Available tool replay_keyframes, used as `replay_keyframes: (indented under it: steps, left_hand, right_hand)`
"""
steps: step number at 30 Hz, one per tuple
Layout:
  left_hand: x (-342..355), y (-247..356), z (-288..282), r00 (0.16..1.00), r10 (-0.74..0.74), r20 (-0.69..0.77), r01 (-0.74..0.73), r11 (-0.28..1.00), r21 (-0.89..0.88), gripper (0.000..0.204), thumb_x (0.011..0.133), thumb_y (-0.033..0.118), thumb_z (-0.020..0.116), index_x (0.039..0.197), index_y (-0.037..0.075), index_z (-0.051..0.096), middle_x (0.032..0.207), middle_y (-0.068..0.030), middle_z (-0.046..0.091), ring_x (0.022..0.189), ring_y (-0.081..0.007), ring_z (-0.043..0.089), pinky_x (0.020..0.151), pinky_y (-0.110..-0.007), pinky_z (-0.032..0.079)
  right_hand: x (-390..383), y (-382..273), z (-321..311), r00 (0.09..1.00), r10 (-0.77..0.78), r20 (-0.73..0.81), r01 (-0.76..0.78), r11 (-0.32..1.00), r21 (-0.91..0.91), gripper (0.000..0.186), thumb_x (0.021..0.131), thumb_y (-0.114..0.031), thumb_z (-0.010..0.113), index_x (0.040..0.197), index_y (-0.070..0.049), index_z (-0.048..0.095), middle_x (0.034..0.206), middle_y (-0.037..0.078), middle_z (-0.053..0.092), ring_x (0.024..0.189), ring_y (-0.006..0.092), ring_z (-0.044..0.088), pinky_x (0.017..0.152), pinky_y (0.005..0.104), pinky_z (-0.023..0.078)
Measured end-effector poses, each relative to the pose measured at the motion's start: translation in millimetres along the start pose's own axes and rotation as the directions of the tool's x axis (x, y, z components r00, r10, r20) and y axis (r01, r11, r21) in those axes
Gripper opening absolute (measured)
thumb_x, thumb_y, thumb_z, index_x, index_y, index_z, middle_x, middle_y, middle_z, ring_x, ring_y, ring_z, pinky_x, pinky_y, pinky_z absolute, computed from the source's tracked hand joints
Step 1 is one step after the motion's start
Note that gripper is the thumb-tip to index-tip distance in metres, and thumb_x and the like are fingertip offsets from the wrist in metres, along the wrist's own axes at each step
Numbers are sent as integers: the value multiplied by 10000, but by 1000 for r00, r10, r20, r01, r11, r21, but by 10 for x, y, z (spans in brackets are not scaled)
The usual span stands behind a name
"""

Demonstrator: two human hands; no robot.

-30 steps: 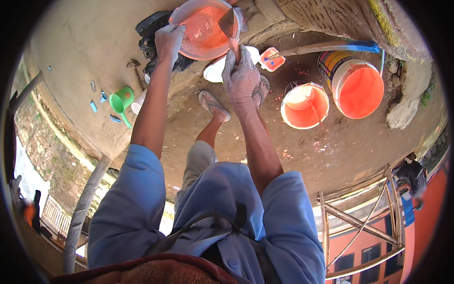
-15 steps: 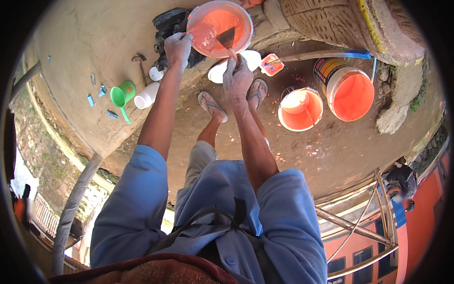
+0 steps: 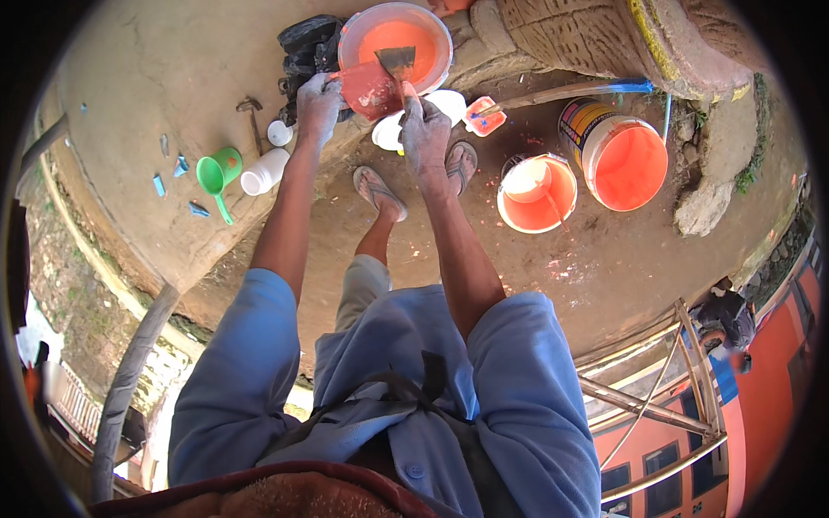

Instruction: The person scoops red paint from a bucket into a red bowl using a trowel. They then add a white powder from a bag into the bowl and mix the contents with the trowel. Finally, they add a small amount of liquid from a yellow container and continue mixing.

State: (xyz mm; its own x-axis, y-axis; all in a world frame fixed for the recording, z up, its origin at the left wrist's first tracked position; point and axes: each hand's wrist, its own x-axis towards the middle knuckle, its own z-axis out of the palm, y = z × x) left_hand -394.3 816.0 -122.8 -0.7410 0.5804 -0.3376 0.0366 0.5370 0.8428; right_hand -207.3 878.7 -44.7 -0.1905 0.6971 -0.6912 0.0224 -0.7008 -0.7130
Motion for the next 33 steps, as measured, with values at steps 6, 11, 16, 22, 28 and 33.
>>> replay_keyframes:
  steps: [6,11,16,22,28,33]
  left_hand:
    - [-178,272,-39,998,-31,-53,35,996,84,226,848,110,575,990,-25,688,877,-240,689,812,-367,668,755,-410,502]
    - [-273,374,-45,988,39,-151,-10,982,191,208,839,89,574,978,-22,682,883,-242,682,796,-362,656,738,-413,492]
    - [-371,398,-80,991,50,-122,-28,984,173,201,903,103,585,1025,-28,676,775,-105,668,676,-148,582,624,-322,470]
    - [-367,214,-95,994,86,-71,-78,991,112,220,932,89,563,1070,-59,650,870,-95,664,726,-135,615,646,-289,528]
    - [-325,406,-134,992,31,-119,-36,999,-36,229,923,104,579,1055,-70,647,888,-163,676,768,-191,632,708,-346,524]
    - [-395,486,-160,994,-33,103,55,975,-214,254,972,135,578,1127,-64,613,1029,-127,663,839,-160,654,725,-309,571]
  right_hand:
    - [-294,-26,-54,991,93,-97,-92,996,16,354,914,-354,714,722,-68,632,575,-41,483,437,41,366,414,234,261]
    - [-385,-87,-109,987,148,-66,-149,989,-14,361,895,-331,737,662,-100,588,570,-36,474,439,57,388,417,232,266]
    - [-226,-93,-79,987,144,-68,-140,988,65,378,876,-327,755,633,-105,568,570,-33,473,437,64,404,413,236,279]
    - [-219,-47,-110,994,100,-48,-92,985,146,355,871,-318,757,663,-99,571,590,-28,471,445,76,387,428,235,280]
    - [-139,-249,-86,1000,-25,-13,25,1000,-8,424,945,-438,633,710,-94,551,684,-25,496,651,60,433,604,246,351]
    - [-9,-89,-50,987,15,161,-52,973,225,273,970,-262,600,929,6,571,829,54,589,735,124,574,641,310,528]
